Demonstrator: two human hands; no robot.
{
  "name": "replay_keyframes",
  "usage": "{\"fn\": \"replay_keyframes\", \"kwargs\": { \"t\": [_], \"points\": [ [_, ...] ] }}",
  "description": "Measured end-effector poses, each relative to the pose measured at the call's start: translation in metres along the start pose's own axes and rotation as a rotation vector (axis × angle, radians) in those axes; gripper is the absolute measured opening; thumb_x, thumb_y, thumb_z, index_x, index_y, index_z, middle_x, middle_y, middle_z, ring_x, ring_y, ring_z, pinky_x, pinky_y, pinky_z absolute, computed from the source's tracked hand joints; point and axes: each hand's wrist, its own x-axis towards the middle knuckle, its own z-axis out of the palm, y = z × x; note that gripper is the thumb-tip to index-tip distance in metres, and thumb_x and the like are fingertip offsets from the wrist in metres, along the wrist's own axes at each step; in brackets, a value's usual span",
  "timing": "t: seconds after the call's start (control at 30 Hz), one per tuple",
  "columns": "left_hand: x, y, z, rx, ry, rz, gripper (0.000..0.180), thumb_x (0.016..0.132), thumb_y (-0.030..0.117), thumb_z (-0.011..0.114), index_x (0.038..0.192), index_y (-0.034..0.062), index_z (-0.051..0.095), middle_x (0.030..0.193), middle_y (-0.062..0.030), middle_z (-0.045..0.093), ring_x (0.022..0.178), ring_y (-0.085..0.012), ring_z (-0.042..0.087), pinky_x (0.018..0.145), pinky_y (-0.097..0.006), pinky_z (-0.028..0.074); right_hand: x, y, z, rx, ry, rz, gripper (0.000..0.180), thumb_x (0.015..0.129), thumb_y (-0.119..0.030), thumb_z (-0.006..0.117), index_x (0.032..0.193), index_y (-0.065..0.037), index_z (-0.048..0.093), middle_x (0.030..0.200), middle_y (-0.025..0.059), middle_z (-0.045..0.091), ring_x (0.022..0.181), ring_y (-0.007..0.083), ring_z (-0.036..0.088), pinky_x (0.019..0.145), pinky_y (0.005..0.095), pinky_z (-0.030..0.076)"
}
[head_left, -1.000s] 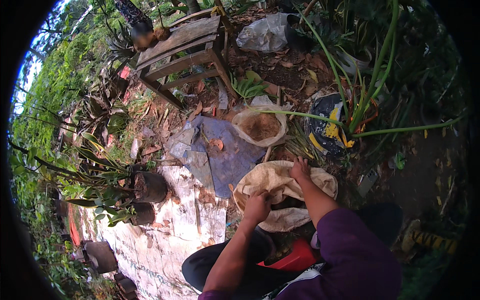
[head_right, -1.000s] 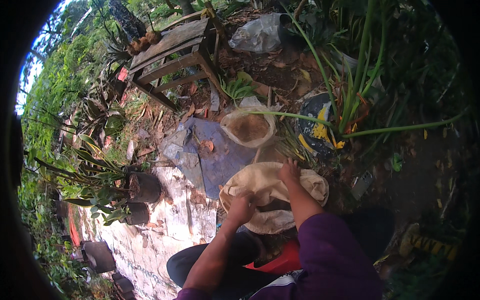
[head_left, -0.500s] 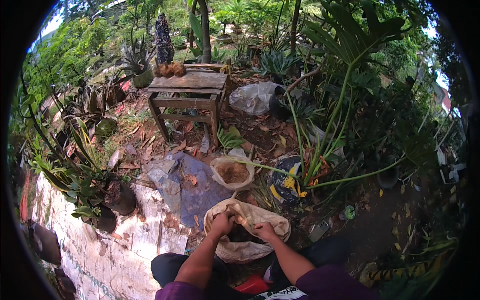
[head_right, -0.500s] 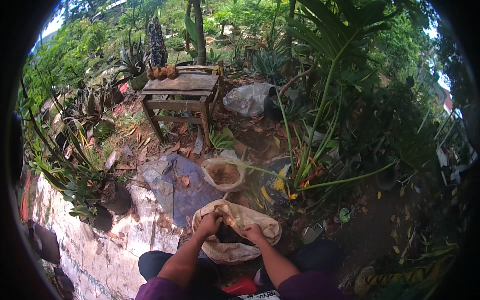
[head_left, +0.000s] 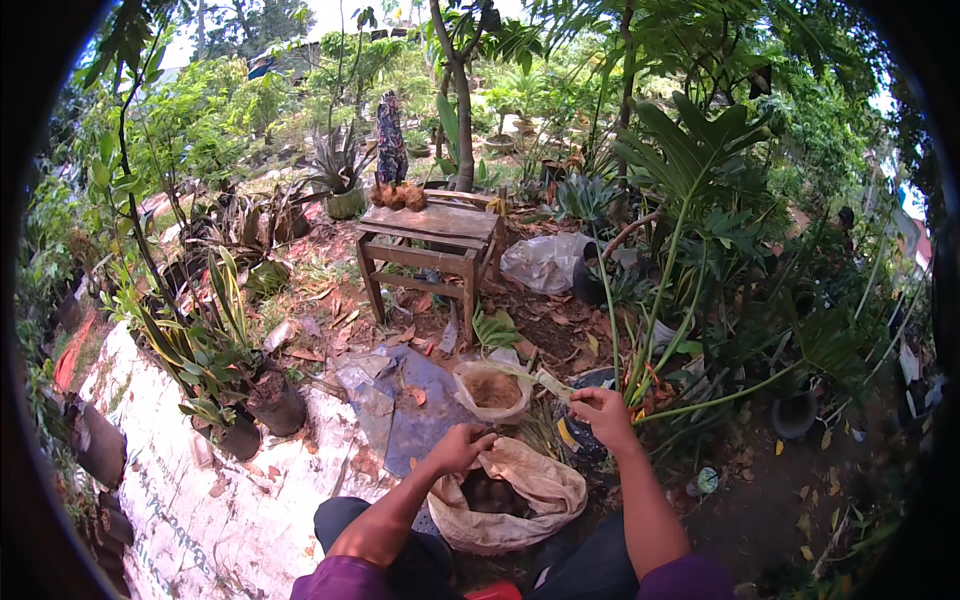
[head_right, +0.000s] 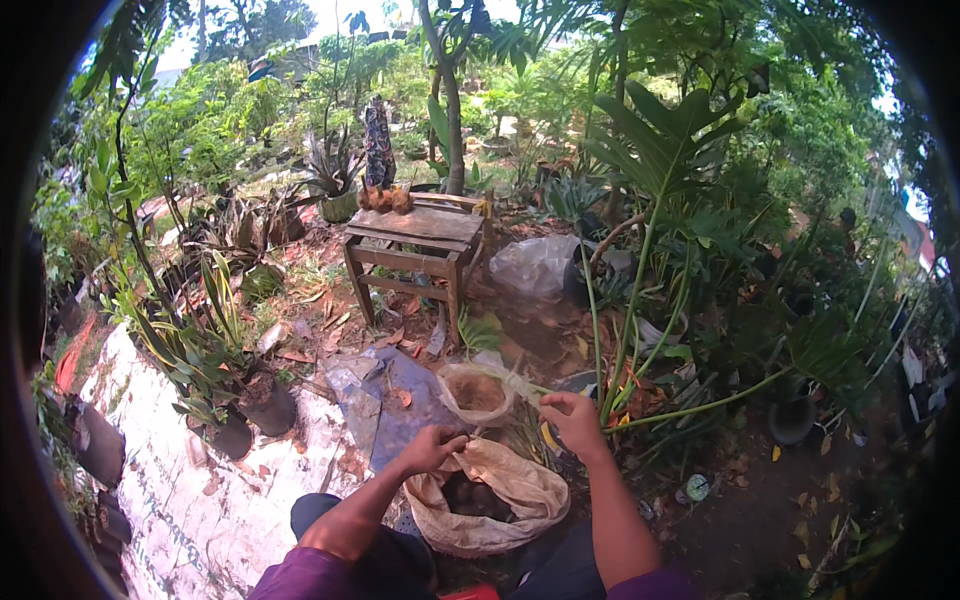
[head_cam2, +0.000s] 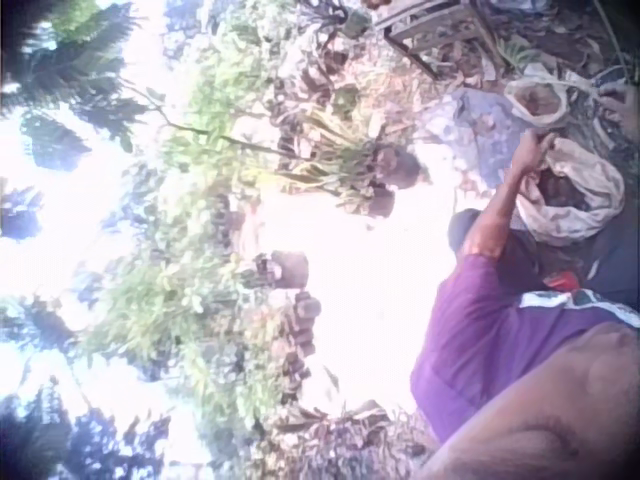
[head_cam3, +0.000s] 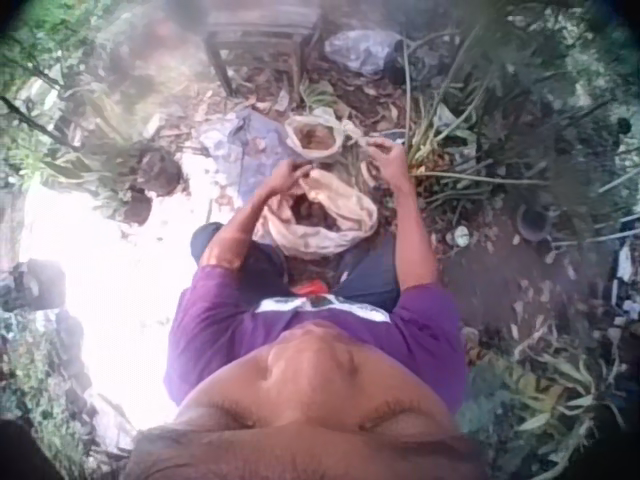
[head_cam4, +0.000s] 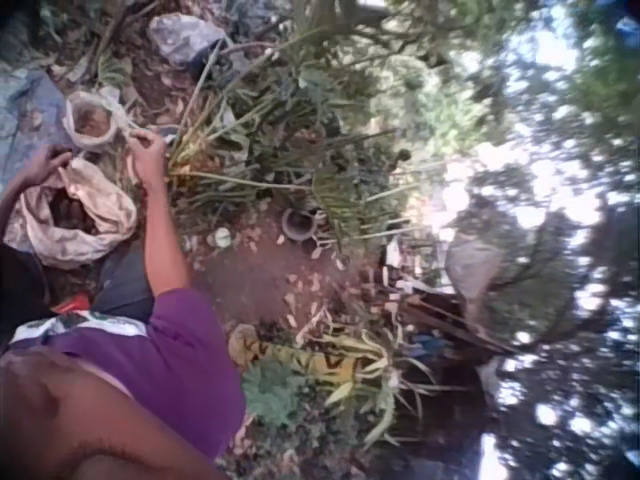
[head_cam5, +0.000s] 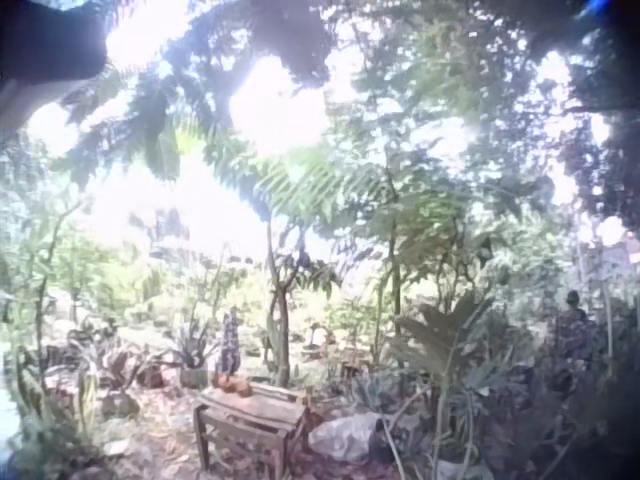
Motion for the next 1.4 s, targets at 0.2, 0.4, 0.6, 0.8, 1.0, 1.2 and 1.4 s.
{"fn": "replay_keyframes", "kwargs": {
  "t": [0.2, 0.4, 0.6, 0.8, 1.0, 1.2, 1.4],
  "points": [
    [-0.008, 0.074, -0.056, 0.129, 0.024, 0.139, 0.038, 0.099, 0.031, 0.062, 0.089, -0.0036, 0.072, 0.077, -0.0107, 0.07, 0.076, -0.0172, 0.063, 0.073, -0.034, 0.049, -0.035, -0.018, 0.014, 0.507, -0.187, -0.029, 0.048, 0.09, 0.001, 0.069, 0.134, 0.006, 0.051, 0.11, 0.0102, 0.061, 0.093, 0.0227, 0.07, 0.086, 0.0348, 0.057],
    [-0.021, 0.096, -0.049, 0.131, 0.001, 0.144, 0.035, 0.099, 0.03, 0.065, 0.095, -0.0043, 0.072, 0.084, -0.0087, 0.071, 0.081, -0.0156, 0.063, 0.073, -0.034, 0.049, -0.05, -0.017, 0.038, 0.468, -0.398, 0.003, 0.067, 0.091, 0.003, 0.067, 0.151, 0.002, 0.037, 0.12, 0.0133, 0.06, 0.102, 0.0214, 0.067, 0.094, 0.0326, 0.057],
    [-0.036, 0.054, -0.002, -0.487, 0.041, -0.034, 0.025, 0.101, 0.019, 0.066, 0.111, -0.0038, 0.067, 0.095, -0.0056, 0.072, 0.09, -0.0096, 0.064, 0.073, -0.029, 0.054, -0.059, 0.007, 0.062, 0.355, -0.367, 0.147, 0.051, 0.093, -0.004, 0.07, 0.139, 0.006, 0.051, 0.113, 0.0126, 0.067, 0.093, 0.0172, 0.07, 0.086, 0.0306, 0.057],
    [-0.028, 0.03, 0.008, -0.379, 0.036, -0.125, 0.024, 0.098, 0.013, 0.069, 0.116, -0.0031, 0.067, 0.098, -0.0042, 0.071, 0.089, -0.0087, 0.065, 0.076, -0.025, 0.053, -0.052, 0.026, 0.079, 0.306, -0.229, 0.138, 0.013, 0.092, -0.007, 0.072, 0.099, 0.004, 0.069, 0.091, 0.004, 0.071, 0.082, 0.0086, 0.066, 0.072, 0.0248, 0.054],
    [-0.024, 0.026, 0.024, -0.37, -0.031, -0.097, 0.028, 0.097, 0.018, 0.065, 0.117, -0.0013, 0.07, 0.087, 0.0008, 0.066, 0.076, -0.0055, 0.058, 0.074, -0.024, 0.051, -0.051, 0.031, 0.082, 0.23, -0.213, 0.095, 0.015, 0.091, -0.006, 0.074, 0.103, 0.002, 0.067, 0.091, 0.0015, 0.069, 0.081, 0.0073, 0.064, 0.073, 0.0237, 0.053],
    [-0.016, 0.044, 0.025, -0.378, -0.084, -0.137, 0.03, 0.099, 0.017, 0.063, 0.118, -0.0048, 0.068, 0.098, -0.004, 0.071, 0.09, -0.0095, 0.065, 0.086, -0.026, 0.052, -0.049, 0.029, 0.076, 0.095, -0.136, 0.072, 0.012, 0.091, -0.006, 0.073, 0.098, -0.001, 0.065, 0.083, -0.003, 0.063, 0.074, 0.0054, 0.058, 0.068, 0.0227, 0.047],
    [-0.016, 0.04, 0.034, -0.44, -0.169, -0.105, 0.037, 0.102, 0.02, 0.06, 0.124, -0.0091, 0.063, 0.102, -0.0106, 0.072, 0.095, -0.0145, 0.068, 0.087, -0.031, 0.053, -0.049, 0.034, 0.065, -0.092, -0.074, 0.14, 0.011, 0.092, -0.008, 0.072, 0.092, -0.004, 0.062, 0.082, -0.0034, 0.062, 0.074, 0.0048, 0.056, 0.068, 0.0227, 0.046]
  ]
}}
